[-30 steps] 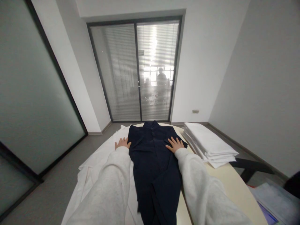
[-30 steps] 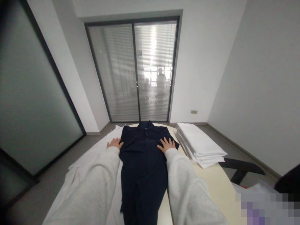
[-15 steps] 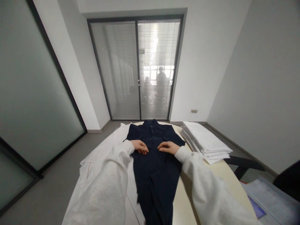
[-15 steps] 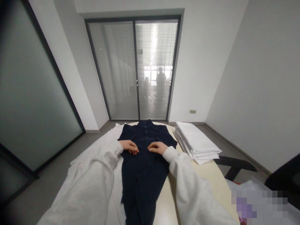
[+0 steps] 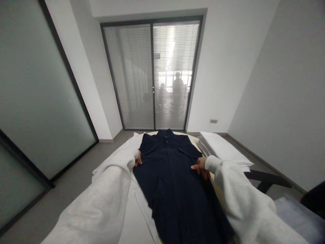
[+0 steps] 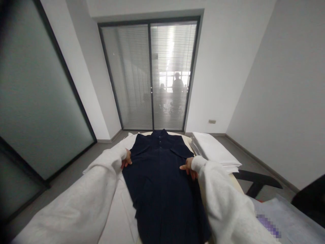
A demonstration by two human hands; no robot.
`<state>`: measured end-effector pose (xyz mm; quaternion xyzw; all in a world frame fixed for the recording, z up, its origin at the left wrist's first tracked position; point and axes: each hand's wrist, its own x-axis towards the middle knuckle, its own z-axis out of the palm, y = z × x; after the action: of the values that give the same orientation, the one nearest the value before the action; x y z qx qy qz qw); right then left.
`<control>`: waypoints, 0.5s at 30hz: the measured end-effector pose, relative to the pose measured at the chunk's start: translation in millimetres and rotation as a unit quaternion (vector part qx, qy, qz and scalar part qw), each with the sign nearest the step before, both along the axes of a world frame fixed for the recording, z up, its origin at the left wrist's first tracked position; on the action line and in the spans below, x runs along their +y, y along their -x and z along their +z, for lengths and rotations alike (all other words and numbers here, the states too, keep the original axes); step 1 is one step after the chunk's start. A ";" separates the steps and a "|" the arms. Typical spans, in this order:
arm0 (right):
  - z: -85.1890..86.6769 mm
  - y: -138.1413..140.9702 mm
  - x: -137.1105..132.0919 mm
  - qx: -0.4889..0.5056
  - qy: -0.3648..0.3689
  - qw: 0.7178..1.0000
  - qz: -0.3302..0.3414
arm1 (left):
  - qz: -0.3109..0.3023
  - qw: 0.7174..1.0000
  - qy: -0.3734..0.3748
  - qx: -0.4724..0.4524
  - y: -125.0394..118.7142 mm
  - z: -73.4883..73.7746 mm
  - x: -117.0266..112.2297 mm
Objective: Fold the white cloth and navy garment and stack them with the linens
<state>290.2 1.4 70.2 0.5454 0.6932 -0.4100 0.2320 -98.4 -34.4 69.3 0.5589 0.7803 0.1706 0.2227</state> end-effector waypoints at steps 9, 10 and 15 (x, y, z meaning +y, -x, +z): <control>62.6 117.1 -7.5 0.021 -0.258 0.940 0.223 | -0.045 0.986 -0.042 0.157 -23.5 -16.5 32.4; 57.9 133.4 -13.5 0.017 -0.269 0.929 0.255 | -0.041 0.981 -0.055 0.180 -26.9 -26.6 32.4; 2.2 193.4 -43.6 0.045 -0.336 0.876 0.341 | 0.014 0.969 -0.140 0.205 -26.2 -68.2 32.2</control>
<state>96.8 -42.3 72.4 0.3009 0.9422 -0.0714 0.1287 -72.3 -2.3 1.1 0.5964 0.7855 0.1636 -0.0251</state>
